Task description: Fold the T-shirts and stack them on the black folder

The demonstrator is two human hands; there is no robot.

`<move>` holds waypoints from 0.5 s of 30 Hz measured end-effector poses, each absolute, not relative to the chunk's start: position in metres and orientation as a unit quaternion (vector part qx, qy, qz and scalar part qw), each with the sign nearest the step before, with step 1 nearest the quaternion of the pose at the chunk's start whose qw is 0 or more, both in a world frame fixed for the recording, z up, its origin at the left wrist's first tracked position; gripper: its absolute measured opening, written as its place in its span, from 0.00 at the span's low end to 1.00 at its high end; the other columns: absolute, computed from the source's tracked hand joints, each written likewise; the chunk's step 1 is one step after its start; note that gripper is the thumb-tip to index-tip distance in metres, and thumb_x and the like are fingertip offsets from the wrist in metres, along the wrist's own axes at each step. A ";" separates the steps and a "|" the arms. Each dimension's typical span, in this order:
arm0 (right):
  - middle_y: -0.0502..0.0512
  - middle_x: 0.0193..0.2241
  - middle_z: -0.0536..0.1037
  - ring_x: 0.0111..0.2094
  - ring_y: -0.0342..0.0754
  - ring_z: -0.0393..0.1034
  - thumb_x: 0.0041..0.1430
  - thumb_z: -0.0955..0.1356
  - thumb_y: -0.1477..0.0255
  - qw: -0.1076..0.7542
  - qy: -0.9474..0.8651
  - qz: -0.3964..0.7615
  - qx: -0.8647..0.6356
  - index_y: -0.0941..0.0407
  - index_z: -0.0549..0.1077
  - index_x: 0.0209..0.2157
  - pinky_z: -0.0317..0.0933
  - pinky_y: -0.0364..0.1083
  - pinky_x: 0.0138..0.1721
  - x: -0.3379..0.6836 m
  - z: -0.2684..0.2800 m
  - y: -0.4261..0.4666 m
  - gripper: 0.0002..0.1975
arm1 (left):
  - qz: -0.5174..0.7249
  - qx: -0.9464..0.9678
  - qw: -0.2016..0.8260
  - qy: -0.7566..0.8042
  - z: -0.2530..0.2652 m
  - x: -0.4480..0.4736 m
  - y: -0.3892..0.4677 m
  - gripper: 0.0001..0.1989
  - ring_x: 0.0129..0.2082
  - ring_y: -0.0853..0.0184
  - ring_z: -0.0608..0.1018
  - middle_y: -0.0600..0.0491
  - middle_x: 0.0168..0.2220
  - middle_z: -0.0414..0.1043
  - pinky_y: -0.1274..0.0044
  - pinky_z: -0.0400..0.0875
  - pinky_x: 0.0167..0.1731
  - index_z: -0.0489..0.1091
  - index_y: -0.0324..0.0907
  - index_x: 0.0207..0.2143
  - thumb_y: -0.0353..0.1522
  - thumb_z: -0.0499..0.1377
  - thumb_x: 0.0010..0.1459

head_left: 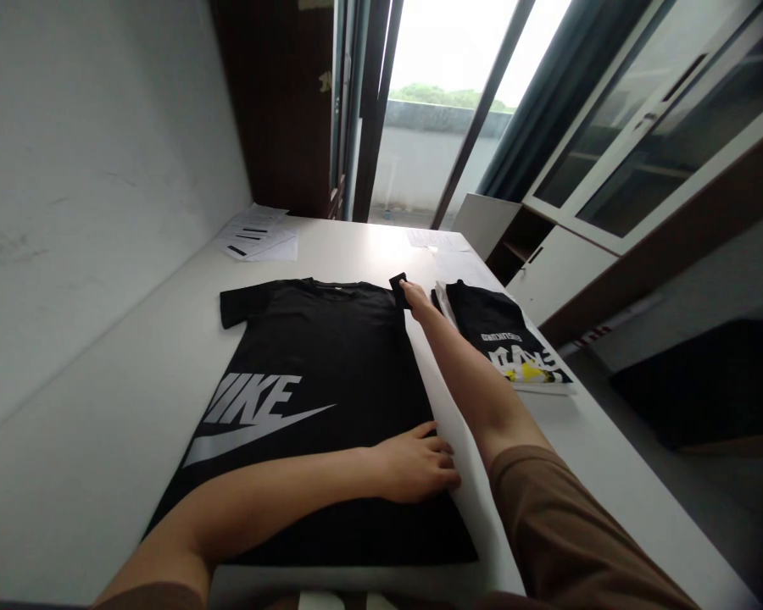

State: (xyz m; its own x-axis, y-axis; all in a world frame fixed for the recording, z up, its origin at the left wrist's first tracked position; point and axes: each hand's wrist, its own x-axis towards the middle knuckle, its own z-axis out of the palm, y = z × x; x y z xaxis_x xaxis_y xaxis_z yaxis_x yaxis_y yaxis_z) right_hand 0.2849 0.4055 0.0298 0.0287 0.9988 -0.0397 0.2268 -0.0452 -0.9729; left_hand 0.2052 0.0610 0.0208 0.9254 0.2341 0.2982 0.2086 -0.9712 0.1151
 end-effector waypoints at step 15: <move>0.53 0.33 0.76 0.36 0.50 0.70 0.64 0.61 0.60 0.496 -0.514 0.431 -0.552 0.57 0.75 0.44 0.67 0.46 0.41 0.236 0.039 0.414 0.18 | 0.171 0.965 0.047 0.192 0.065 0.135 0.042 0.08 0.39 0.65 0.79 0.53 0.36 0.78 0.59 0.52 0.69 0.72 0.43 0.43 0.29 0.53 0.70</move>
